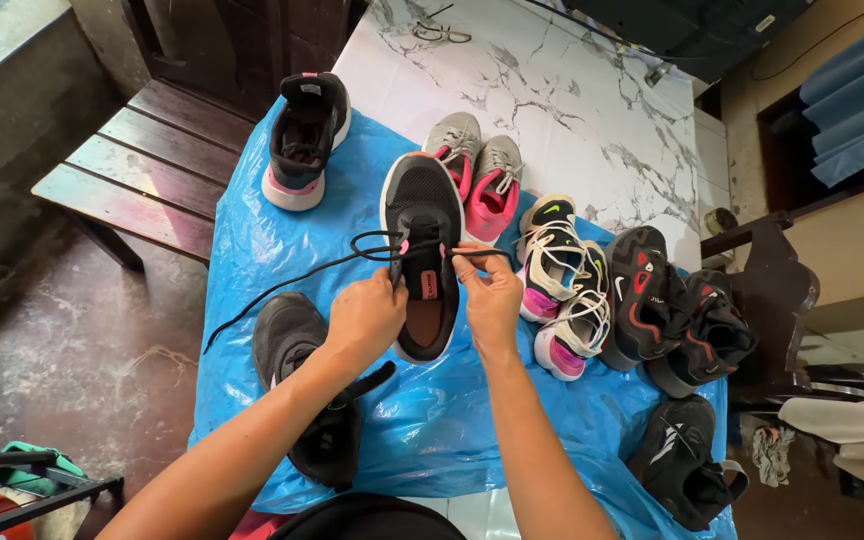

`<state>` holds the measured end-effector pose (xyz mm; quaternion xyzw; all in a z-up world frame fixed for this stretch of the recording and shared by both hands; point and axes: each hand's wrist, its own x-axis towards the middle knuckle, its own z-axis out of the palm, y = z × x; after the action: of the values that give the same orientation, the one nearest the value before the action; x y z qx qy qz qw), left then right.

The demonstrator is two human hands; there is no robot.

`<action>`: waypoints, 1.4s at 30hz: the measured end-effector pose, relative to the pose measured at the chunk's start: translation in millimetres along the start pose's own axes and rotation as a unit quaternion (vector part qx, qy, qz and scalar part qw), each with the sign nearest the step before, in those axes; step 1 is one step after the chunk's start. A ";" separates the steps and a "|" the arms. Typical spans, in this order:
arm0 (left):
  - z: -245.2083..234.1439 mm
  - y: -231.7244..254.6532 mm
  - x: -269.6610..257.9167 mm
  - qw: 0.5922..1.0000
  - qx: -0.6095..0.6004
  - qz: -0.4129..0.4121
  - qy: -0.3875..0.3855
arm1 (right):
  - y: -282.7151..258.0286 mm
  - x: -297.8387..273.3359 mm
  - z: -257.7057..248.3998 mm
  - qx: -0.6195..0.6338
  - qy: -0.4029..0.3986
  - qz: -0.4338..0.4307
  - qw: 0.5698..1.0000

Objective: The person removes a black shoelace from a black sneaker and then re-laces the same shoe by threading the lace through the eyelets and tying it. Several other shoes are visible on the table but are not handled.

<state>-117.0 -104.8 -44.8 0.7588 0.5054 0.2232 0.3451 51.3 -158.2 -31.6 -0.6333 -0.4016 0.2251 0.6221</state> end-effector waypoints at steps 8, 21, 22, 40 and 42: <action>-7.9 -0.4 4.4 1.000 0.015 -0.002 0.025 | -20.4 9.7 -13.1 0.192 0.051 0.064 0.978; -11.6 -5.2 2.0 0.999 0.036 -0.009 0.002 | -43.4 -2.6 -13.9 -0.256 0.131 -0.165 0.943; -11.7 -4.0 1.6 0.999 0.042 -0.006 -0.003 | -47.8 -3.5 -10.5 -0.280 0.095 -0.213 0.931; -18.6 -5.7 1.9 1.000 0.026 -0.004 0.007 | -20.8 14.9 -15.1 0.055 -0.108 0.047 0.992; -9.9 -13.6 2.8 0.999 0.028 -0.010 -0.013 | -16.5 13.5 -13.9 0.039 -0.094 0.048 0.994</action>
<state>-131.0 -95.8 -48.5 0.7659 0.5146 0.1949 0.3325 66.2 -157.6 -11.0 -0.6031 -0.4181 0.3289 0.5945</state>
